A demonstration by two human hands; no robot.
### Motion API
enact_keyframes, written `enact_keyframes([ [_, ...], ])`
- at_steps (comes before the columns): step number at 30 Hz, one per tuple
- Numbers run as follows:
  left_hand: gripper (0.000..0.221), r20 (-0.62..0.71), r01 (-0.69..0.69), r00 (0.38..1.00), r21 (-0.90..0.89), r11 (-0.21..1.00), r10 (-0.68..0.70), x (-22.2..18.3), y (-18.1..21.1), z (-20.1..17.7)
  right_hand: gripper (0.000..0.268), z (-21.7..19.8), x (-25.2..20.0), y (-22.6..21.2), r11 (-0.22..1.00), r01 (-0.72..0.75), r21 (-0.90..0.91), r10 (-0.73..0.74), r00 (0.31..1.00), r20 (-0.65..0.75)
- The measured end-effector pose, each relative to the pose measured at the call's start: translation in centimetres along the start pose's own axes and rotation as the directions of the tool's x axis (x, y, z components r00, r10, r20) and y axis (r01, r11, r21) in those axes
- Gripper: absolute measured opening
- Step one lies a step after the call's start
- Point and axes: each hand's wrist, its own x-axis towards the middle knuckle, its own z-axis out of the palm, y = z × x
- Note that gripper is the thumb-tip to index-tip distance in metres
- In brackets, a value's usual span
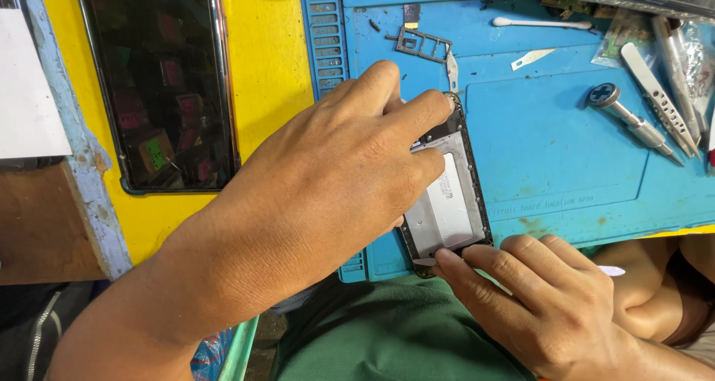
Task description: Disassembling a smartphone to remove internal components using specialized tools like tweezers and pry tools.
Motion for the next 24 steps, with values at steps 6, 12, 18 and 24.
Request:
enact_keyframes([
  [6, 0.032, -0.031, -0.017, 0.999, 0.020, 1.000, 0.018, 0.0, -0.1, 0.1, 0.023, 0.0, 0.0, -0.3, 1.000, -0.021, -0.004, 0.021, 1.000, 0.001],
  [12, 0.028, -0.024, -0.019, 1.000, 0.004, 1.000, 0.019, -0.1, -0.1, -0.2, 0.019, 0.1, -0.2, -0.3, 1.000, -0.012, -0.025, 0.011, 1.000, -0.014],
  [18, 0.030, 0.009, -0.012, 1.000, -0.001, 1.000, 0.012, 0.0, 0.0, -0.5, 0.019, 0.0, -0.1, -0.3, 1.000, -0.005, -0.009, 0.004, 1.000, -0.027],
  [24, 0.029, -0.011, -0.005, 1.000, -0.021, 1.000, 0.005, -0.1, 0.0, -0.3, 0.017, 0.2, 0.4, -0.2, 1.000, -0.016, 0.000, 0.016, 0.998, -0.055],
])
